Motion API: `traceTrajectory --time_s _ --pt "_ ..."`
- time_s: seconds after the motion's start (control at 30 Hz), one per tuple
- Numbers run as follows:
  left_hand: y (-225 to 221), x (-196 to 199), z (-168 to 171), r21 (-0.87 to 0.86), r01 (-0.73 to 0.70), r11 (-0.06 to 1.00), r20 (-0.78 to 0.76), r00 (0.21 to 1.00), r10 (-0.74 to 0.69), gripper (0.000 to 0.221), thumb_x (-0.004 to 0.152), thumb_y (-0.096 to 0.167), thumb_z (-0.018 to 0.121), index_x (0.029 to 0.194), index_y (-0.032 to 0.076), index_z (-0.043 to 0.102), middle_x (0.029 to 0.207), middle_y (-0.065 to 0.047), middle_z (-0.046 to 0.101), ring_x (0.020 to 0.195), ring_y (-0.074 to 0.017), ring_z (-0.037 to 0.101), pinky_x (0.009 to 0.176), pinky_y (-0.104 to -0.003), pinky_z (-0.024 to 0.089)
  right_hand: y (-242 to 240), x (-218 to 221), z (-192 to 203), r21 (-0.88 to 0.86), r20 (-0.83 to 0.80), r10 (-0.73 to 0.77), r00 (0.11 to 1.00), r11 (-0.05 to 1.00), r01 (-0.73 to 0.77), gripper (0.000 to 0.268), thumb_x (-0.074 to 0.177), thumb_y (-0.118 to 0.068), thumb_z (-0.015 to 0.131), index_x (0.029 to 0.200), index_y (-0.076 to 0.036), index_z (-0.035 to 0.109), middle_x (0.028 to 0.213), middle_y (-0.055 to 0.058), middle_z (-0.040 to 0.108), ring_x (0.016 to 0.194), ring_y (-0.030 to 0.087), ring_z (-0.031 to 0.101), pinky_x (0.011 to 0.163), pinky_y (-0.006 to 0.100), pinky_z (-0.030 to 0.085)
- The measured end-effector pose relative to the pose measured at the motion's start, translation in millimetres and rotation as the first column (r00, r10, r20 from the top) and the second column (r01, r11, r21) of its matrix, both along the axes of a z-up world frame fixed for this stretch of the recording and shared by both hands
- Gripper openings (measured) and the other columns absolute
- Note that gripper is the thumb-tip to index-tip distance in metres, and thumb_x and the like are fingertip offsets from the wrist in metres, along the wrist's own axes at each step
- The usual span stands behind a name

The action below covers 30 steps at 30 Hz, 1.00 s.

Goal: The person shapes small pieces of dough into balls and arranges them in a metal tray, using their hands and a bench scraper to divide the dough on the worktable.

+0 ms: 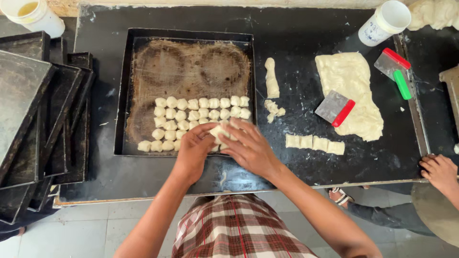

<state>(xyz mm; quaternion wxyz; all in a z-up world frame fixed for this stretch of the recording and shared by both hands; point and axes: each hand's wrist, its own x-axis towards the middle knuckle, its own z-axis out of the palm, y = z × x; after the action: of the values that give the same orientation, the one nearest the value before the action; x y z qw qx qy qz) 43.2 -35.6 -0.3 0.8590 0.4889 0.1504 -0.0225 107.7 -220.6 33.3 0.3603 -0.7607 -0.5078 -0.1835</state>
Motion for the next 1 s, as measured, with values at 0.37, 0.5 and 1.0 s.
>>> traceTrajectory --time_s 0.37,0.5,1.0 --pt "80 -38 -11 0.538 0.000 0.843 0.307 0.931 -0.196 0.022 0.091 0.001 0.076 0.108 0.000 0.063 0.110 -0.004 0.067 0.103 -0.0145 0.064 0.091 -0.029 0.052 78 -13 -16 0.108 -0.926 0.046 0.375 0.983 0.146 0.020 0.088 -0.002 0.078 0.108 -0.004 0.079 0.099 0.009 0.076 0.092 0.022 0.070 0.081 0.030 0.056" --pt "96 -45 -27 0.442 -0.074 0.894 0.145 0.989 0.010 0.015 0.095 0.003 0.068 0.108 0.003 0.062 0.101 -0.007 0.071 0.095 -0.0135 0.069 0.089 -0.029 0.057 93 -45 -16 0.019 -0.228 0.024 0.973 1.000 -0.020 0.023 0.084 0.002 0.078 0.107 -0.003 0.078 0.104 0.010 0.076 0.101 0.027 0.073 0.088 0.033 0.059" --pt "178 -75 -9 0.133 -0.252 0.959 0.339 0.920 0.195 0.033 0.089 -0.013 0.042 0.103 -0.003 0.070 0.155 -0.007 0.046 0.146 -0.0238 0.046 0.117 -0.035 0.038 182 -39 -16 0.038 -0.740 0.104 0.664 0.993 -0.114 0.026 0.090 -0.001 0.073 0.115 -0.007 0.076 0.115 0.008 0.075 0.100 0.021 0.072 0.086 0.032 0.058"
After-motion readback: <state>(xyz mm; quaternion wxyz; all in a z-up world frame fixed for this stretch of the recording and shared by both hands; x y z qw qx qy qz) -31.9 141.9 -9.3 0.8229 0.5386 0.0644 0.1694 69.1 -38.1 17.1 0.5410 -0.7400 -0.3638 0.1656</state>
